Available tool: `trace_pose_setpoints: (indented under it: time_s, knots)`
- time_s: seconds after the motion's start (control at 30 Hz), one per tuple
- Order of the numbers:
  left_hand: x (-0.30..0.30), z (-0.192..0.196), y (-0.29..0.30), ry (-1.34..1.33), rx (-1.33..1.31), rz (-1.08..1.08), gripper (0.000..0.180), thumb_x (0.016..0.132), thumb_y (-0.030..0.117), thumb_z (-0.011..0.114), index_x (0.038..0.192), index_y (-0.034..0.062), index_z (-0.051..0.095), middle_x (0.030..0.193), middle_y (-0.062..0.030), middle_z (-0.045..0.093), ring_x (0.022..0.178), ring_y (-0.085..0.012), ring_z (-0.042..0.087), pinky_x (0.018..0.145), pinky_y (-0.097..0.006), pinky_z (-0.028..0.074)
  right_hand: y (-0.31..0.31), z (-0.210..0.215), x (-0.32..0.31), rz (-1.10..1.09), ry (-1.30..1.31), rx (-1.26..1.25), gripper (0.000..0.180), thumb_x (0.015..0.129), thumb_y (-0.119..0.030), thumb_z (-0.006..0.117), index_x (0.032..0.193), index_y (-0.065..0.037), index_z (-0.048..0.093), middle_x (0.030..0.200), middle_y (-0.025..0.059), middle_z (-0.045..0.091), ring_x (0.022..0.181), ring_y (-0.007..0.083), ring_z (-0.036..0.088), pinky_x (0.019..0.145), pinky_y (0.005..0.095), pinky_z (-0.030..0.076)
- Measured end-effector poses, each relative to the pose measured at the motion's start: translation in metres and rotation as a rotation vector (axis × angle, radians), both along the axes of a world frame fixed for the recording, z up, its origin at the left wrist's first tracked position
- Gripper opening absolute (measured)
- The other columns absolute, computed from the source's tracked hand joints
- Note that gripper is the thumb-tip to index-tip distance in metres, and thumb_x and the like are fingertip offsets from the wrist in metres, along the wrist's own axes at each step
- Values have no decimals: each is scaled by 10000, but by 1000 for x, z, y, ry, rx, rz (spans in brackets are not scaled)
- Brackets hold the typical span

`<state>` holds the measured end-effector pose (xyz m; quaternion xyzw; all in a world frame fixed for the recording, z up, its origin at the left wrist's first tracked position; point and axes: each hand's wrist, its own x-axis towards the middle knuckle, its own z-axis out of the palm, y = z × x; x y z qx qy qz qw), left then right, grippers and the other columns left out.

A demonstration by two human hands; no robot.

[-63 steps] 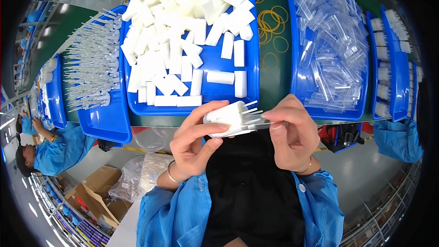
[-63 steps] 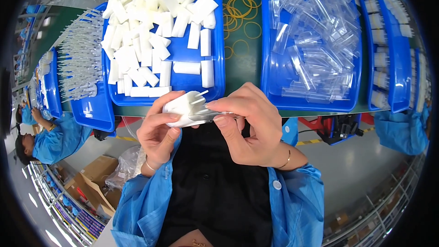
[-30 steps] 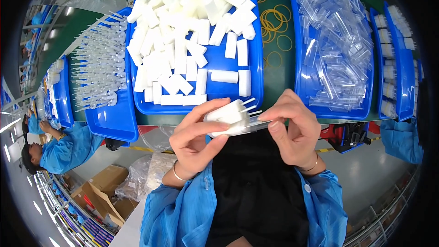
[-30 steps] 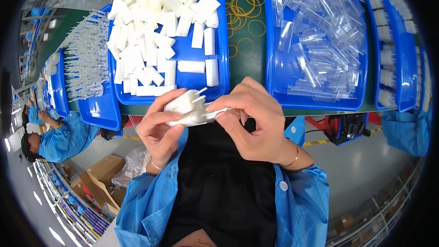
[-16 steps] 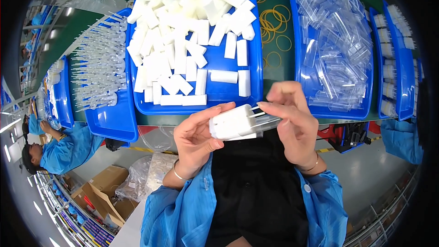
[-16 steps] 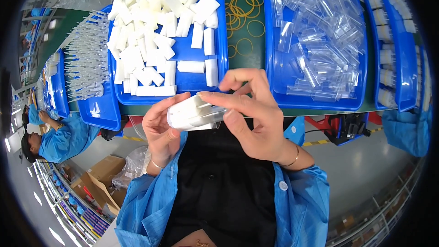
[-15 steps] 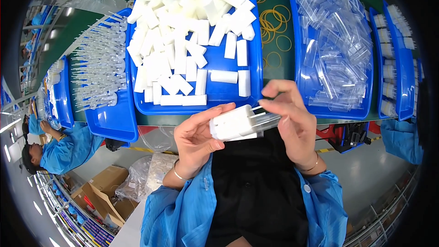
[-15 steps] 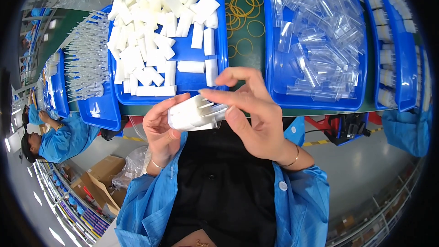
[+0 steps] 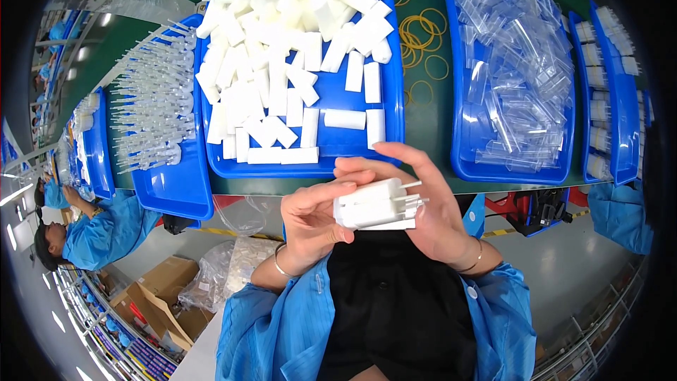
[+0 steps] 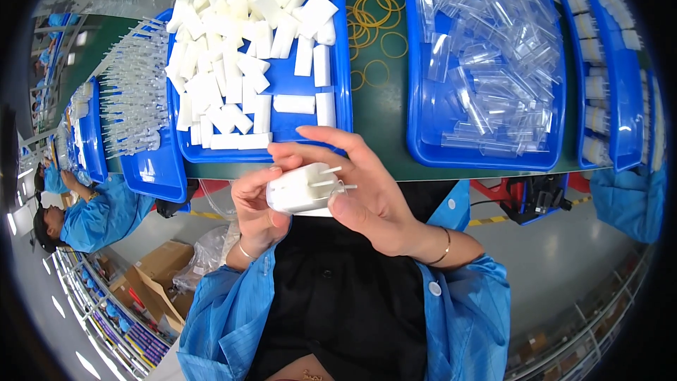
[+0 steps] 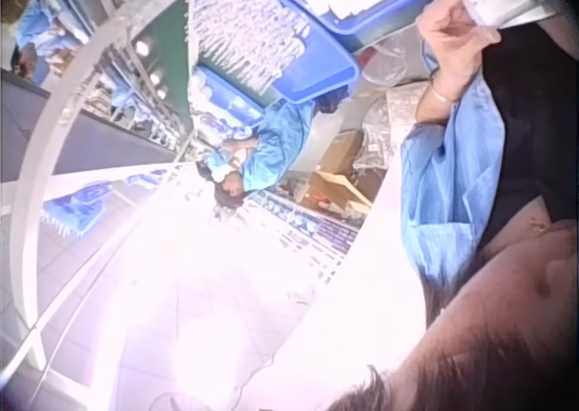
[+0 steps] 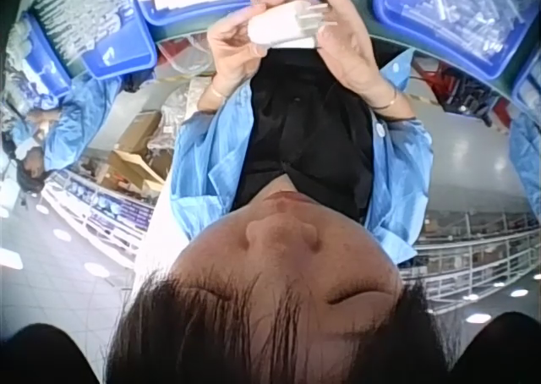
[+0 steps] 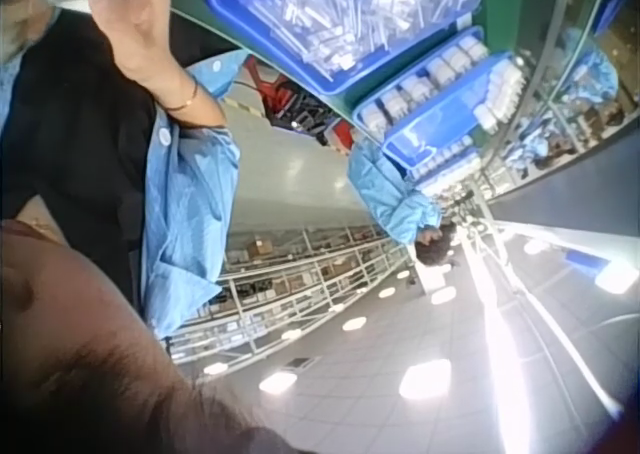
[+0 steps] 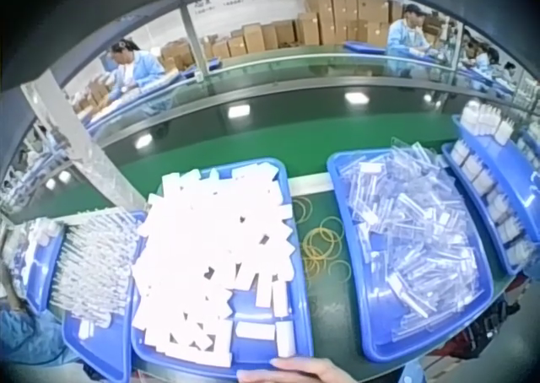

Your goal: The person assembles component bundles by attaching white foam pieces onto the prongs of a plastic base, sliding clear plastic covers over each prong, and wrapping a rubber band around the bundle.

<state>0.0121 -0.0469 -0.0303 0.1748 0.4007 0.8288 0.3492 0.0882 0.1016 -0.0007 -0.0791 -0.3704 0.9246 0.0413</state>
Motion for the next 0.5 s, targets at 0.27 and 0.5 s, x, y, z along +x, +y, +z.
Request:
trace_pose_setpoints:
  time_s: [0.27, 0.5]
  knots:
    - [1, 0, 3, 63, -29, -53, 569, 656, 194, 799, 1138, 15, 556, 1174, -240, 533, 1081, -301, 543, 935, -393, 429, -4, -5, 0, 27, 198, -15, 572, 892, -208, 493, 1351, -28, 202, 1340, 244, 352, 1230, 285, 399, 1000, 382, 333]
    - [2, 0, 10, -61, 73, 2, 556, 668, 89, 769, 1151, -49, 531, 1182, -262, 521, 1082, -274, 544, 925, -353, 430, -2, -15, -2, 16, 233, 65, 541, 907, -282, 457, 1330, -14, 252, 1352, 231, 341, 1249, 275, 372, 997, 373, 329]
